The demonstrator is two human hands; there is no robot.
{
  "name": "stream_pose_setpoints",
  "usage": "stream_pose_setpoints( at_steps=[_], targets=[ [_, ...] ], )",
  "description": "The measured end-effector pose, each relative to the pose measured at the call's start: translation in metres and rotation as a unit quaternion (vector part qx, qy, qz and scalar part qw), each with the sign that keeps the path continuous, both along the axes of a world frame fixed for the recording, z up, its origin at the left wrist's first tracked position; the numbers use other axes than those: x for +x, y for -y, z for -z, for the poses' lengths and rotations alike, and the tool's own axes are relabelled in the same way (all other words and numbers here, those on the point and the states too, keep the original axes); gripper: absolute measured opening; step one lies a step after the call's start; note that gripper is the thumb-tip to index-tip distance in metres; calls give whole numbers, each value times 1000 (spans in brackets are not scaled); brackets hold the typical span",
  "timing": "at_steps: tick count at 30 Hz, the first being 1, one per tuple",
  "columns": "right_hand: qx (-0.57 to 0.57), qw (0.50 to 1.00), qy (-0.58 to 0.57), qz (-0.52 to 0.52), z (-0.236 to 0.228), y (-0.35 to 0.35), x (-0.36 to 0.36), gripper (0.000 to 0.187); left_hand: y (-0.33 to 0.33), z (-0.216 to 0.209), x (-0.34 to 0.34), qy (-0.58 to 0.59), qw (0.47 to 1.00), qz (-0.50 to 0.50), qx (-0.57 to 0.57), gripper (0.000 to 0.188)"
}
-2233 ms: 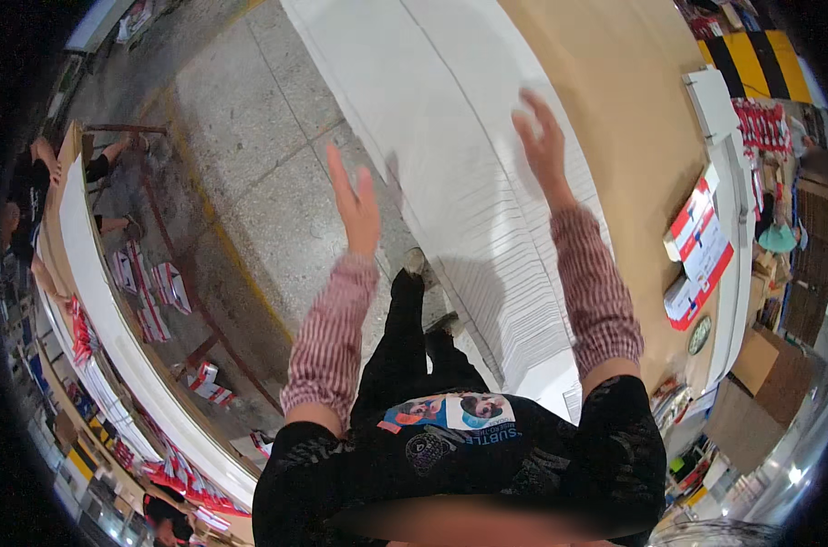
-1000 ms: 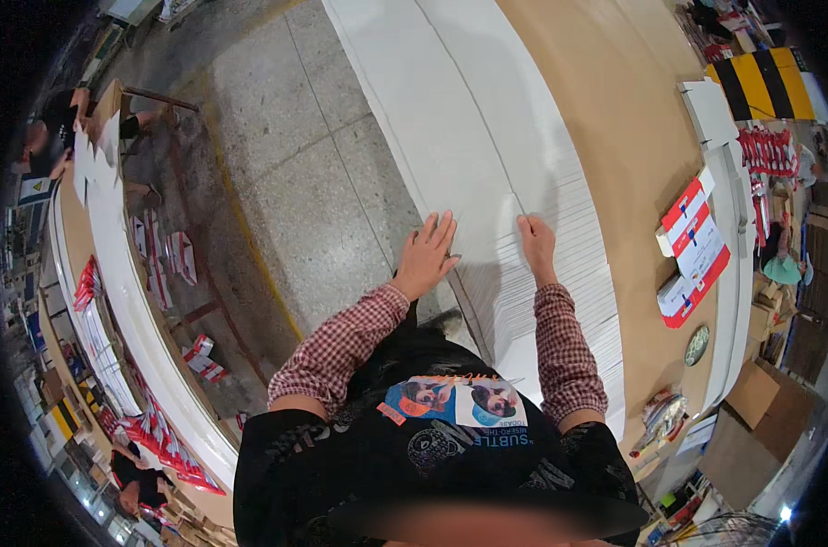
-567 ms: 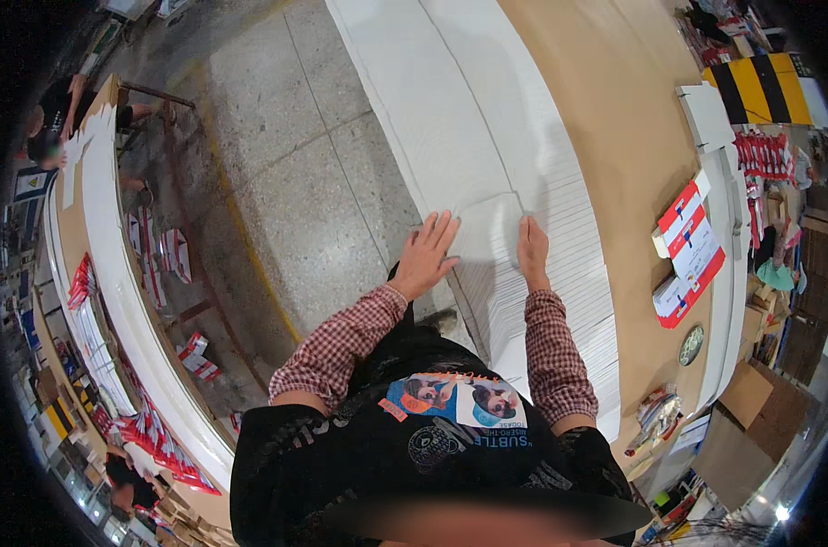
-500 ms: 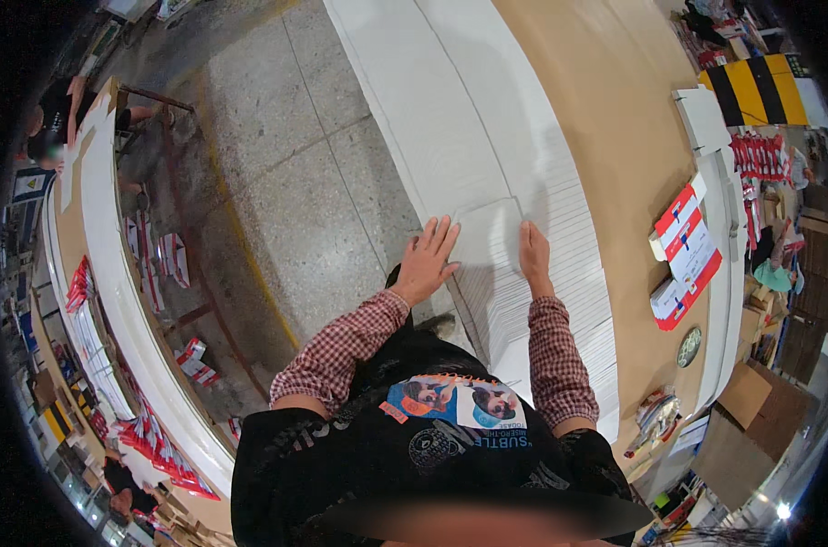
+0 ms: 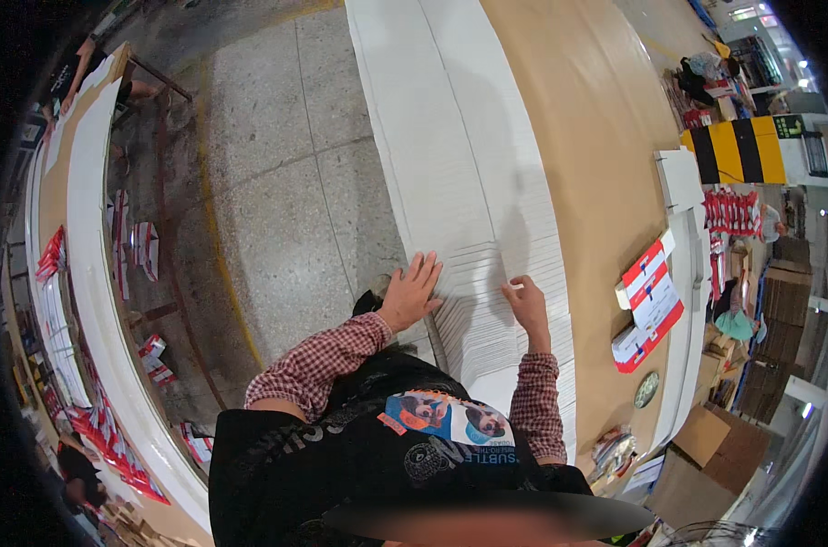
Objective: Inspecting and aligning a large stack of paper sheets on a table.
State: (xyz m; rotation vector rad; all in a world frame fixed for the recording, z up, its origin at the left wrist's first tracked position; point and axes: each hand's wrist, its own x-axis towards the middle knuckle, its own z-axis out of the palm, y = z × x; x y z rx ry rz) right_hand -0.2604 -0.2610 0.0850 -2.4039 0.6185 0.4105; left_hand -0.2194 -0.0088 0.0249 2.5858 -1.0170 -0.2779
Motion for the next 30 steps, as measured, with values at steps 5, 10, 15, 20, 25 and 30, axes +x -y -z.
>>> stream_pose_setpoints(
  at_steps=[5, 10, 15, 20, 25, 30],
  targets=[
    [-19, 999, -28, -17, -8, -1, 6, 41, -1, 1, -2, 15, 1000, 4, 3, 71],
    [124, 987, 27, 96, 39, 8, 3, 46, 5, 3, -2, 16, 1000, 4, 3, 73],
    [94, 986, 80, 110, 73, -10, -6, 48, 3, -2, 2, -4, 1000, 11, 20, 72],
    [98, 979, 133, 120, 99, -3, -14, 48, 4, -9, 5, -7, 999, 14, 28, 75],
    [111, 976, 143, 117, 105, 3, -19, 47, 4, -4, 0, -14, 1000, 8, -3, 74],
    [133, 974, 155, 103, 79, -7, -7, 38, -2, 0, -2, -9, 1000, -5, -12, 74]
  ],
)
